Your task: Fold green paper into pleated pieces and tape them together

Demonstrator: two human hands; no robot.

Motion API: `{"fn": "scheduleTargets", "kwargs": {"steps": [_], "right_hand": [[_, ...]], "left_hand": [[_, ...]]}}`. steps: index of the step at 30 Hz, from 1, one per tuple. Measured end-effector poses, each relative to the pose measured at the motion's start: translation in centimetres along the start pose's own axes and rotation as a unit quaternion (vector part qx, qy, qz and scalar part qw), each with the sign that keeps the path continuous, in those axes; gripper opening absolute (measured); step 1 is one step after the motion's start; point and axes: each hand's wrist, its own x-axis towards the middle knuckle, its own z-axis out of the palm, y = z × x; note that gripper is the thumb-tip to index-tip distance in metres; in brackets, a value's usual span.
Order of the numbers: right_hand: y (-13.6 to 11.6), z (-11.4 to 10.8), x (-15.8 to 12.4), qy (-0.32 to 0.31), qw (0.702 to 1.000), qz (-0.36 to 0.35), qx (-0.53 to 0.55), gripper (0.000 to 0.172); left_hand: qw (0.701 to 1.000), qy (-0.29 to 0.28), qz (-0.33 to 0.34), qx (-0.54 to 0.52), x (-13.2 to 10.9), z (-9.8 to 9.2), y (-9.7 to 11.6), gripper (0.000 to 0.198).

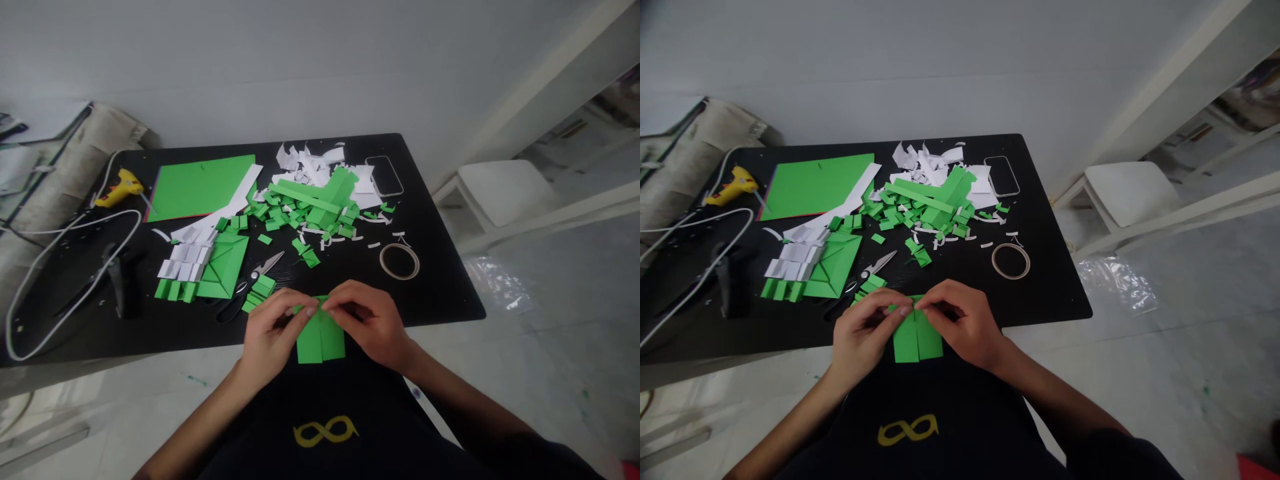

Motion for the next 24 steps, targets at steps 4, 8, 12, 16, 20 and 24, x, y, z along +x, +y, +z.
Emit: {"fn": "scheduleTargets", "kwargs": {"steps": [4,8,12,16,20,24], "right_hand": [[-0.2,-0.53,0.24,-0.038,0.999,-0.005,-0.023,0.016],[-0.29,-0.74,0.29,-0.066,0.997,0.027,-0.018,0.014],[-0.29,-0.54,0.25,-0.051,0.997,0.056,0.001,0.014],[-0.25,-0.38,0.23,-0.036,0.997,0.064,0.003,0.015],[-0.05,-0.39,0.2,-0.037,0.996,0.079,0.018,0.014],[0.16,-0.42,0.23,-0.043,0.993,0.1,0.041,0.011]], "left_hand": [[1.0,-0.006,-0.009,-0.004,-0.04,0.11,-0.2,0.014],[1.0,-0.002,-0.023,-0.007,0.0,0.19,-0.27,0.011],[0.999,-0.008,-0.031,-0.024,0.15,0.24,0.08,0.012],[0.999,-0.027,-0.038,-0.028,0.3,0.15,0.33,0.013],[0.995,-0.044,-0.086,-0.034,0.35,0.0,0.11,0.009],[0.984,-0.046,-0.145,-0.088,0.61,-0.09,-0.05,0.007]]}}
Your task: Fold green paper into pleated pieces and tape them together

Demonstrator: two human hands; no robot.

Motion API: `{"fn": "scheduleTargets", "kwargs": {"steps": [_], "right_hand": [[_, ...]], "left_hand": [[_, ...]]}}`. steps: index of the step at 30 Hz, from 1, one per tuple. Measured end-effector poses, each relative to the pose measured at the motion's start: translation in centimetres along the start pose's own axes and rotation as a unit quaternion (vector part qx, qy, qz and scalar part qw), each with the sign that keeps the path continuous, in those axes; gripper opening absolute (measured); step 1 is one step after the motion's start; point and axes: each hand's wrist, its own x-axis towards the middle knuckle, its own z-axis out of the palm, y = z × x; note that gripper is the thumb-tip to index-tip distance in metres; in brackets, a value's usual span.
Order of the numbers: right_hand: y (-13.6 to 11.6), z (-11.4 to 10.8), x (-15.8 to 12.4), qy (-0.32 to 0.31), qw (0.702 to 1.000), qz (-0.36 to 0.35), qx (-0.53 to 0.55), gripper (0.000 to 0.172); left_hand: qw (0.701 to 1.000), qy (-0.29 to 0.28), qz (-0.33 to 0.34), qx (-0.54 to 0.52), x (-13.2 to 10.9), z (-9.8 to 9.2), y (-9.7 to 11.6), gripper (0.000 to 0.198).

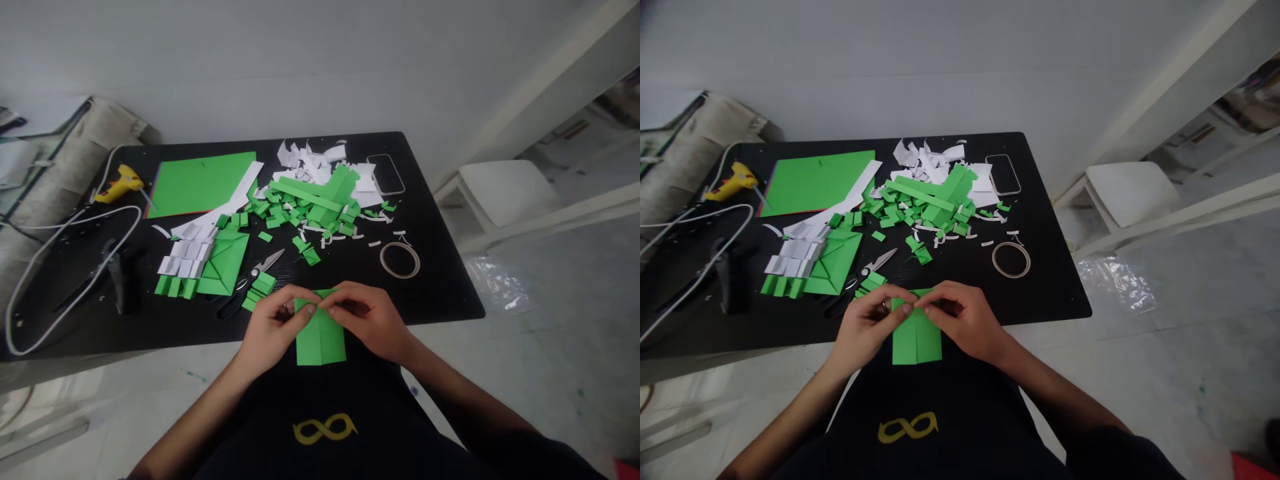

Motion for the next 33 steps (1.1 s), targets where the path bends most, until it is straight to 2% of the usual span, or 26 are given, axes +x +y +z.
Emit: {"fn": "scheduleTargets", "kwargs": {"steps": [7,11,17,20,26,30,33], "right_hand": [[0.0,-0.2,0.4,-0.017,0.996,0.081,0.044,0.009],[0.1,-0.3,0.5,-0.017,0.994,0.093,0.048,0.009],[0.1,-0.8,0.4,-0.043,0.995,0.08,0.045,0.019],[-0.1,-0.9,0.5,-0.046,0.995,0.068,0.048,0.017],[-0.5,-0.2,0.0,-0.015,1.0,0.024,0.013,0.019],[-0.5,0.1,-0.5,0.003,0.999,-0.011,-0.03,0.03],[-0.5,0.3,-0.6,0.014,0.998,-0.036,-0.048,0.026]], "left_hand": [[0.999,-0.012,-0.039,-0.03,0.6,-0.4,0.1,0.012],[0.998,-0.021,-0.046,-0.032,0.5,-0.5,0.0,0.016],[0.998,-0.013,-0.038,-0.042,0.5,-0.4,0.3,0.008],[0.998,-0.015,-0.035,-0.047,0.4,-0.3,0.3,0.008],[0.999,0.034,-0.001,-0.018,-0.2,-0.3,0.3,0.014],[0.999,0.033,0.03,0.03,-0.5,-0.5,0.8,0.016],[0.997,0.037,0.057,0.047,-0.6,-0.5,1.0,0.015]]}}
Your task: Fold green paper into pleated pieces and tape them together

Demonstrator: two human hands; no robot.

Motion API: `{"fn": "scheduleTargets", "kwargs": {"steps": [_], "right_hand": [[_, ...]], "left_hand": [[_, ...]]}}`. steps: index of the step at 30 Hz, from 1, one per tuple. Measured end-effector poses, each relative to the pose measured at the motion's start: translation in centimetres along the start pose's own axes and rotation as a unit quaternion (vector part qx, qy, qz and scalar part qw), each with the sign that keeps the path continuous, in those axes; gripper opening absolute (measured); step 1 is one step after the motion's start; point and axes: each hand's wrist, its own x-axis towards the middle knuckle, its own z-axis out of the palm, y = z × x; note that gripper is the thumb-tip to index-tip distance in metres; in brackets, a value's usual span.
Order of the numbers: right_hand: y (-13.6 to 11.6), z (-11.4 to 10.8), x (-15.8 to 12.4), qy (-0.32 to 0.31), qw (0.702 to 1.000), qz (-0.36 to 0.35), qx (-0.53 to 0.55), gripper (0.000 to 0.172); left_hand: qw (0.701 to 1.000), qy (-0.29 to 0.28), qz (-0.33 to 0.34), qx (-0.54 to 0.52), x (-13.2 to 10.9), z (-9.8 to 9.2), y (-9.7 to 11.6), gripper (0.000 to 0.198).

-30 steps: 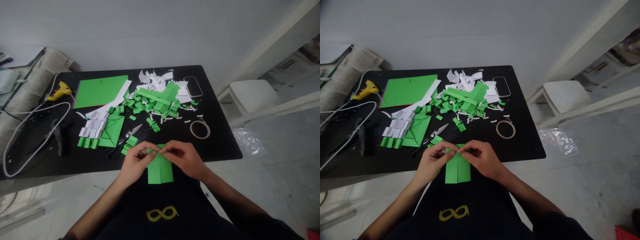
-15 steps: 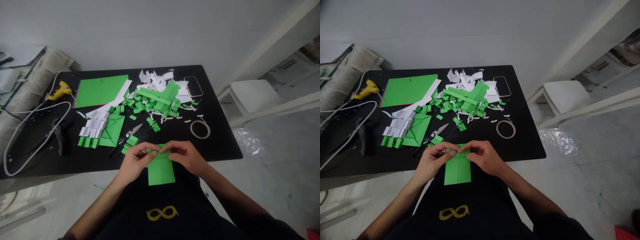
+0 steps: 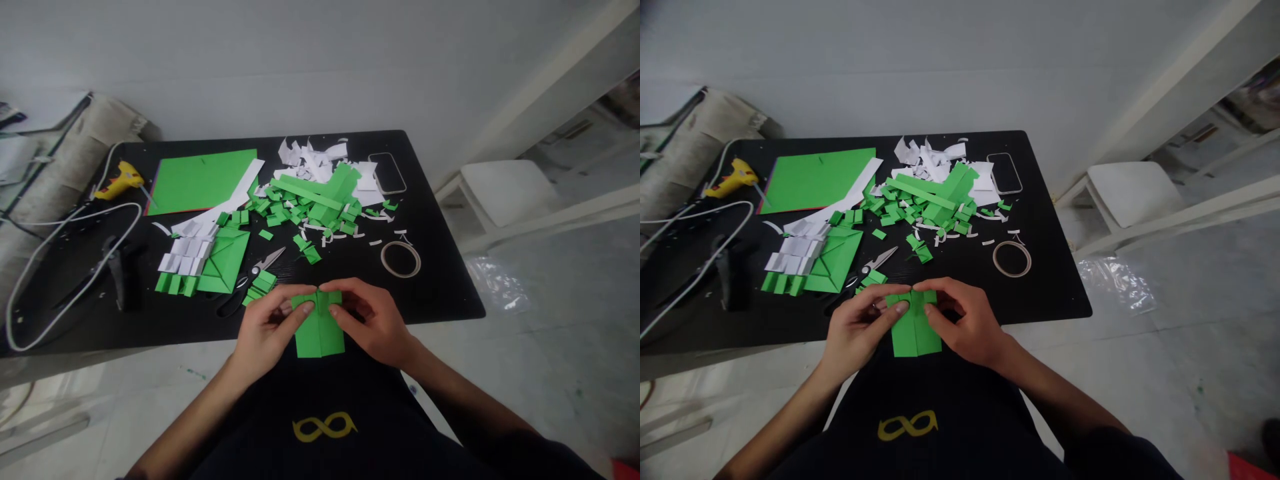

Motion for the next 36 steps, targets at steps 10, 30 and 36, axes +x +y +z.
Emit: {"fn": "scheduleTargets", "kwargs": {"steps": [10,30,36], "right_hand": [[-0.2,0.45,-0.05,0.056,0.998,-0.001,-0.012,0.016],[0.32,0.45,0.11,0.065,0.997,-0.02,0.024,0.016],[0.57,0.36,0.39,0.035,0.997,0.022,0.071,0.003]], "left_hand": [[0.998,0.003,0.037,0.054,-0.38,-0.2,-0.17,0.019],[0.999,0.016,0.043,0.026,-0.2,0.3,-0.23,0.017],[0.999,-0.029,-0.009,-0.015,-0.15,0.37,-0.62,0.013]]}}
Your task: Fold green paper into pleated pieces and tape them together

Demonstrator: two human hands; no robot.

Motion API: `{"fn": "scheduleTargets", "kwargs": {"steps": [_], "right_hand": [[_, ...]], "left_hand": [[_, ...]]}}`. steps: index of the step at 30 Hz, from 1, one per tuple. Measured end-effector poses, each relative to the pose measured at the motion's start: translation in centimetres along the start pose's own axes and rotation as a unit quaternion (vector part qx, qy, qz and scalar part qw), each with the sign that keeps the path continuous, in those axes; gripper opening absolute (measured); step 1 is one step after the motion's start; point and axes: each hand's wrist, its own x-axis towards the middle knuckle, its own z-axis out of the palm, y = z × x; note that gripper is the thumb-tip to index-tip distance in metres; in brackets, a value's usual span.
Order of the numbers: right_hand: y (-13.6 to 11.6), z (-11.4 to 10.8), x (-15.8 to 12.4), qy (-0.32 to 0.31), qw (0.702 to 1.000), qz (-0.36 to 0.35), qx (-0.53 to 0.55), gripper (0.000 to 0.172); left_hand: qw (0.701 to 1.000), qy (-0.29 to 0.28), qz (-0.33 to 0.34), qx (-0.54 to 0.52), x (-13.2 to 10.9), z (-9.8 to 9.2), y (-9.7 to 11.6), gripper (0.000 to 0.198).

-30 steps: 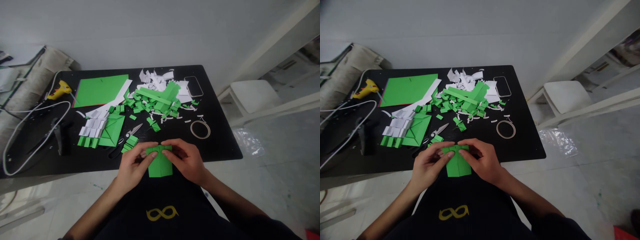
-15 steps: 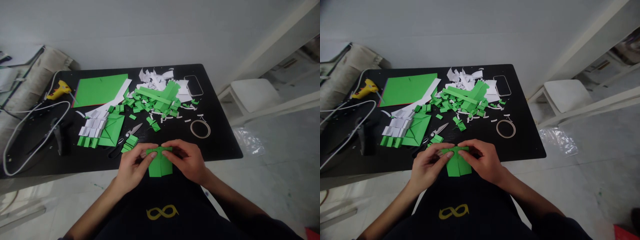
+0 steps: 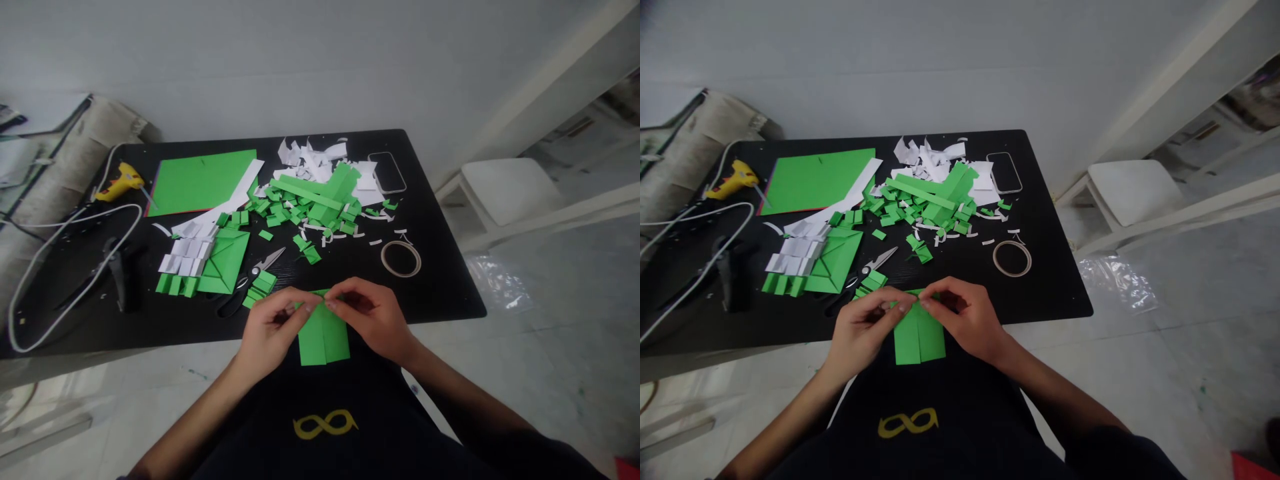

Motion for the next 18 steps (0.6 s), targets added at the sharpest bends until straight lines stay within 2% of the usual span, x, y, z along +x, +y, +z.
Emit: {"fn": "scheduleTargets", "kwargs": {"steps": [3,7,12,18], "right_hand": [[-0.1,-0.5,0.1,-0.031,0.999,0.019,0.012,0.01],[-0.2,-1.5,0.1,-0.087,0.996,0.012,0.034,0.018],[0.1,-2.2,0.2,-0.135,0.986,0.022,0.091,0.04],[0.2,-2.3,0.1,-0.156,0.979,0.043,0.124,0.042]], "left_hand": [[0.999,0.016,-0.031,-0.005,0.1,0.0,-0.1,0.013],[0.999,0.034,-0.036,-0.004,0.3,0.0,0.0,0.012],[0.998,0.037,-0.04,-0.004,0.3,0.0,0.2,0.013],[0.997,0.028,-0.055,-0.041,0.1,-0.1,0.2,0.012]]}}
